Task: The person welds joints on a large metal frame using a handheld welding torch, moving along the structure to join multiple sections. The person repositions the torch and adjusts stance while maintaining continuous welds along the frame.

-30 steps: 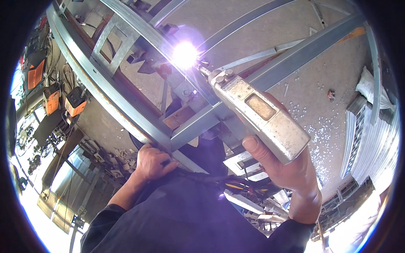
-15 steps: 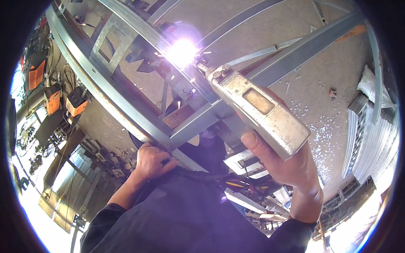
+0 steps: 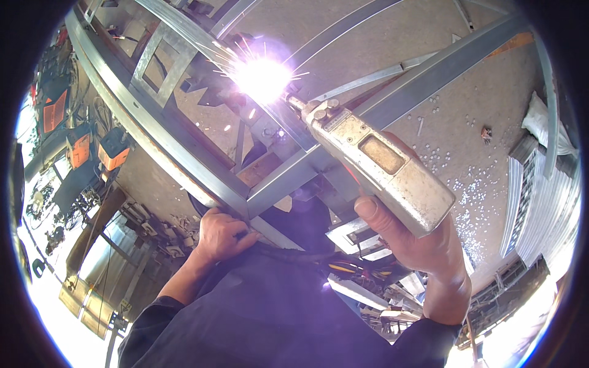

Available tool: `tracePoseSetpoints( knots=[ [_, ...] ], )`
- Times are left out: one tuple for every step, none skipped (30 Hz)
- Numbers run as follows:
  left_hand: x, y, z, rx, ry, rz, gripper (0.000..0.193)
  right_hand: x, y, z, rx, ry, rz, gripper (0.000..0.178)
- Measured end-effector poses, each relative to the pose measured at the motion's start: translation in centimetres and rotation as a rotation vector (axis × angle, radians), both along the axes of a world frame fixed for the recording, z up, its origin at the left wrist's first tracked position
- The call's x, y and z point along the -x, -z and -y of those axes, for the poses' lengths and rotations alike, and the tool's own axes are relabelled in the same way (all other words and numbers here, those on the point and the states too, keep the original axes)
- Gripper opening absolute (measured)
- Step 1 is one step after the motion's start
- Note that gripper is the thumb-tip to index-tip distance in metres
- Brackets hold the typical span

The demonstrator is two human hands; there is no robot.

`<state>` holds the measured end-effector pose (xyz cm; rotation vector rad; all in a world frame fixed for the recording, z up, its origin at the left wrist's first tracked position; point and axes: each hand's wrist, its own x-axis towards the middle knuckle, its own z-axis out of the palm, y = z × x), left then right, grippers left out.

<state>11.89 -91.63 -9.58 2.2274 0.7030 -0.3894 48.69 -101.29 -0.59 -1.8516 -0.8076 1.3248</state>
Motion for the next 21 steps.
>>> tracePoseSetpoints(
  knots=[
    [-0.03, -0.05, 0.00, 0.007, -0.001, -0.011, 0.034, -0.11, 0.07, 0.03, -0.009, -0.017, 0.008, 0.045],
    [0.03, -0.04, 0.04, 0.000, -0.002, -0.009, 0.035, -0.21, 0.16, 0.02, -0.019, -0.035, 0.015, 0.045],
    [0.13, 0.06, 0.08, -0.007, -0.001, -0.006, 0.035, -0.29, 0.26, -0.12, -0.043, -0.053, 0.018, 0.044],
    [0.34, 0.30, 0.17, -0.008, 0.000, -0.003, 0.035, -0.12, 0.07, -0.20, -0.018, -0.020, -0.007, 0.044],
    [0.40, 0.36, 0.18, -0.005, 0.000, 0.000, 0.035, 0.02, -0.10, -0.24, 0.006, 0.014, -0.033, 0.045],
    [0.28, 0.25, 0.14, -0.003, -0.004, 0.003, 0.035, 0.01, -0.07, -0.17, 0.003, 0.003, -0.031, 0.045],
    [0.10, 0.09, 0.05, -0.001, -0.007, 0.005, 0.035, -0.03, 0.00, -0.05, 0.000, -0.007, -0.029, 0.046],
    [-0.14, -0.21, -0.07, 0.001, -0.001, -0.011, 0.036, -0.04, 0.03, 0.02, -0.003, -0.017, -0.027, 0.046],
    [-0.23, -0.28, -0.09, 0.001, -0.007, -0.010, 0.036, -0.04, 0.04, 0.02, -0.003, -0.016, -0.016, 0.047],
    [-0.29, -0.32, -0.09, 0.001, -0.012, -0.009, 0.036, -0.02, 0.07, -0.05, -0.002, -0.015, -0.004, 0.048],
    [-0.32, -0.33, -0.09, 0.002, -0.017, -0.007, 0.036, 0.01, 0.06, -0.08, -0.001, -0.014, 0.007, 0.049],
    [-0.10, -0.10, 0.00, -0.014, -0.018, 0.000, 0.037, 0.05, -0.01, -0.04, 0.014, -0.003, 0.002, 0.050],
    [0.07, -0.02, 0.06, -0.013, -0.009, -0.012, 0.038, 0.09, -0.11, 0.01, 0.030, 0.007, -0.004, 0.051],
    [0.14, 0.03, 0.09, -0.012, -0.001, -0.023, 0.038, 0.09, -0.19, 0.05, 0.044, 0.009, -0.004, 0.053],
    [0.15, 0.03, 0.09, -0.013, 0.006, -0.034, 0.038, 0.11, -0.24, 0.04, 0.056, 0.009, -0.004, 0.054],
    [0.21, 0.12, 0.23, -0.003, -0.009, -0.024, 0.038, 0.10, -0.29, 0.03, 0.067, 0.000, 0.001, 0.055],
    [0.23, 0.17, 0.23, 0.000, -0.001, -0.025, 0.038, 0.10, -0.26, 0.13, 0.069, 0.002, -0.003, 0.055],
    [0.22, 0.19, 0.16, 0.003, 0.009, -0.025, 0.038, 0.09, -0.24, 0.23, 0.071, 0.004, -0.007, 0.056],
    [0.20, 0.19, 0.11, 0.005, 0.018, -0.026, 0.038, 0.09, -0.23, 0.33, 0.073, 0.006, -0.011, 0.057],
    [0.12, 0.13, 0.18, 0.000, -0.005, -0.020, 0.038, 0.02, -0.21, 0.33, 0.069, -0.002, -0.008, 0.056],
    [0.08, 0.09, 0.15, 0.000, -0.003, -0.023, 0.038, -0.02, -0.21, 0.33, 0.065, -0.010, -0.004, 0.056]
  ],
)
